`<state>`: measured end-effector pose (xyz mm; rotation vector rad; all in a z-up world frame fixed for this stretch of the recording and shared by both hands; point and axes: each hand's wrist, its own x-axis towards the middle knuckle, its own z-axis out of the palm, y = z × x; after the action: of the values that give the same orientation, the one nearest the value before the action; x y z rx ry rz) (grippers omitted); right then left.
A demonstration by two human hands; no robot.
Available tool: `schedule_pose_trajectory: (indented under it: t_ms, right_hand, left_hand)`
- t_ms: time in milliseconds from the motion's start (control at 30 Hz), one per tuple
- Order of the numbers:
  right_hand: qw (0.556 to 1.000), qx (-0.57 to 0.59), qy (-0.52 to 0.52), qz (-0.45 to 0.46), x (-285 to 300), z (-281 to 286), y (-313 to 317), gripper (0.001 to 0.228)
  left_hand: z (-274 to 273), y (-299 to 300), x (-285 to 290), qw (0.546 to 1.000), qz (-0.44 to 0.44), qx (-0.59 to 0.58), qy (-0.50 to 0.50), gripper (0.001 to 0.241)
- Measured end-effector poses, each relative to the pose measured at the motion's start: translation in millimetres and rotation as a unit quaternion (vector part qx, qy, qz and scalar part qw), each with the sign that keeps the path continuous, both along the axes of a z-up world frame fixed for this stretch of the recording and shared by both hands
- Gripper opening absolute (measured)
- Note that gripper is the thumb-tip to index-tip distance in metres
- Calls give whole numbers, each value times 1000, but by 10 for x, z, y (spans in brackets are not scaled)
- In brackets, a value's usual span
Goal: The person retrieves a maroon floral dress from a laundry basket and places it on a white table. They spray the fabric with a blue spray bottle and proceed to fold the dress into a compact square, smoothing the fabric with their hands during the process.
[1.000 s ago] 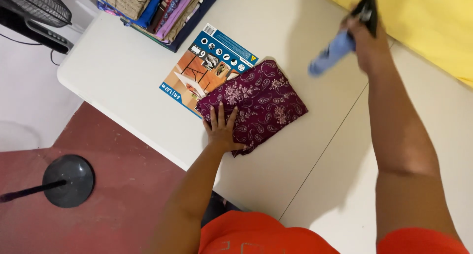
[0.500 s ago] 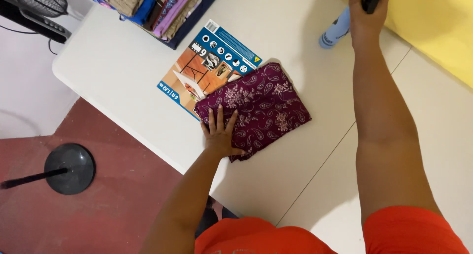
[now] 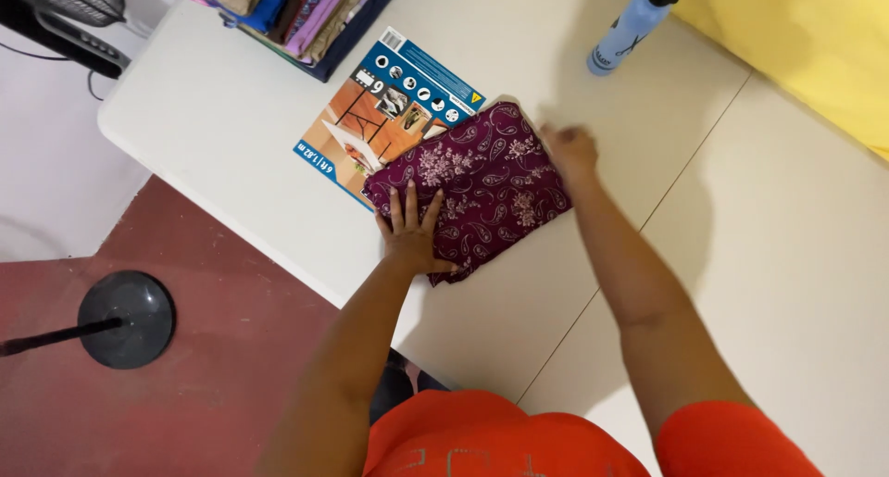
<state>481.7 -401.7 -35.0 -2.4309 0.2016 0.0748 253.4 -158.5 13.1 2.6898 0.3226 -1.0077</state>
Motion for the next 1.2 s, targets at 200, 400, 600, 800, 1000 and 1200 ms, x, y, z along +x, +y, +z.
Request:
schedule_pose_trajectory:
  t_ms: [200, 400, 600, 800, 1000, 1200]
  right_hand:
    - [983, -34, 121, 135, -211, -126, 93, 55]
    - [957, -23, 80, 277, -401, 480, 290, 45]
    - [929, 2, -42, 367, -1371, 1471, 637, 37]
    - [937, 87, -100, 322, -1854, 1458, 475, 78]
    - [935, -24, -198, 294, -1737, 1769, 204, 57]
    - [825, -190, -453, 279, -1694, 1899, 414, 43]
  left_hand:
    - [728, -251, 184, 999, 43, 24, -4, 111]
    - [426, -598, 765, 950, 240, -163, -117, 103]
    - [592, -570, 1090, 704, 540, -444, -125, 111]
    - [203, -251, 1286, 673, 585, -435, -122, 60]
    - [1059, -274, 1299, 584, 572, -547, -180, 66]
    - [1253, 57, 1067, 372, 541, -745, -115, 49]
